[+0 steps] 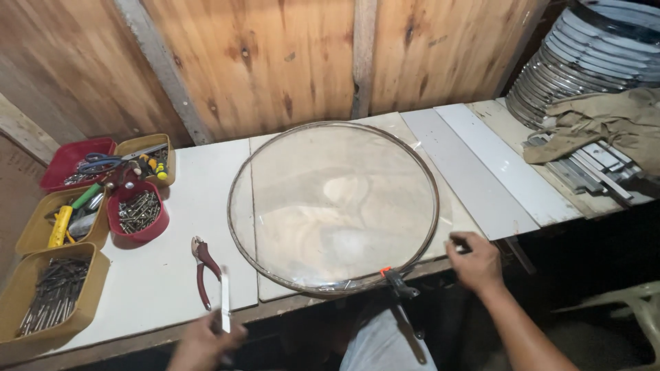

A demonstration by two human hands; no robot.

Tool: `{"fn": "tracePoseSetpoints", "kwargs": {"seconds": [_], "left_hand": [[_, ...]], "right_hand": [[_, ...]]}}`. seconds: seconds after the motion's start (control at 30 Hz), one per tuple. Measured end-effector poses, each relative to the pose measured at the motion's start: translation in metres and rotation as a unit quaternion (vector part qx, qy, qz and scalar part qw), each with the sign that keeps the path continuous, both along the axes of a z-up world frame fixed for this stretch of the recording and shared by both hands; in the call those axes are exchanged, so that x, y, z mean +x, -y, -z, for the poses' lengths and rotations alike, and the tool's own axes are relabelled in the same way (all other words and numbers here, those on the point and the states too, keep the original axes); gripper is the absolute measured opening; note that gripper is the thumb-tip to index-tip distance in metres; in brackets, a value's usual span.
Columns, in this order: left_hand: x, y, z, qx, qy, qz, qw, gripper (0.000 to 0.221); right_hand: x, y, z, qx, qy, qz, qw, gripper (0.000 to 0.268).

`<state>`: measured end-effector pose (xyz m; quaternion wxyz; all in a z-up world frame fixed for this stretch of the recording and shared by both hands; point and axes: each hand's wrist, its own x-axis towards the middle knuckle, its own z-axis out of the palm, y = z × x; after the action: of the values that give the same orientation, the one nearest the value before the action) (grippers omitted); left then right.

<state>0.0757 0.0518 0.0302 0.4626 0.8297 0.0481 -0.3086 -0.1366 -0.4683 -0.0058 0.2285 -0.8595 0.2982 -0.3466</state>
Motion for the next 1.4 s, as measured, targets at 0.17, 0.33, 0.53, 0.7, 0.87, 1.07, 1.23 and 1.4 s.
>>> {"fn": "tracePoseSetpoints", "kwargs": {"seconds": [0.17, 0.33, 0.53, 0.7, 0.87, 1.07, 1.23, 1.4], "left_hand": [[0.043, 0.001, -0.029, 0.222, 0.132, -0.033, 0.965, 0.050], [0.067, 0.019, -0.003, 0.278, 0.272, -0.055, 0.920, 0.056], [0.060, 0.048, 0.046, 0.391, 0.290, 0.033, 0.873, 0.101], [0.066, 0.045, 0.077, 0.341, 0.468, -0.070, 0.812, 0.056], [0.086, 0.025, 0.042, 0.325, 0.375, -0.066, 0.866, 0.043], [0.101, 0.015, 0.062, 0.354, 0.480, -0.145, 0.789, 0.047], [0.102, 0.015, 0.071, 0.369, 0.582, -0.184, 0.701, 0.048], [0.098, 0.019, 0.060, 0.381, 0.505, -0.158, 0.759, 0.042]], "right_hand": [[0.037, 0.039, 0.008, 0.071, -0.063, 0.041, 0.995, 0.043], [0.076, 0.047, 0.025, 0.102, -0.065, 0.058, 0.991, 0.069], [0.083, 0.038, 0.027, 0.139, -0.063, 0.026, 0.988, 0.048], [0.076, 0.048, 0.042, 0.139, -0.079, 0.094, 0.983, 0.043], [0.069, 0.056, 0.048, 0.114, -0.077, 0.030, 0.990, 0.052], [0.069, 0.043, 0.031, 0.103, -0.160, -0.105, 0.976, 0.084], [0.074, 0.027, 0.020, 0.156, -0.030, -0.054, 0.986, 0.078], [0.078, 0.024, 0.014, 0.077, -0.235, 0.040, 0.968, 0.059]]}}
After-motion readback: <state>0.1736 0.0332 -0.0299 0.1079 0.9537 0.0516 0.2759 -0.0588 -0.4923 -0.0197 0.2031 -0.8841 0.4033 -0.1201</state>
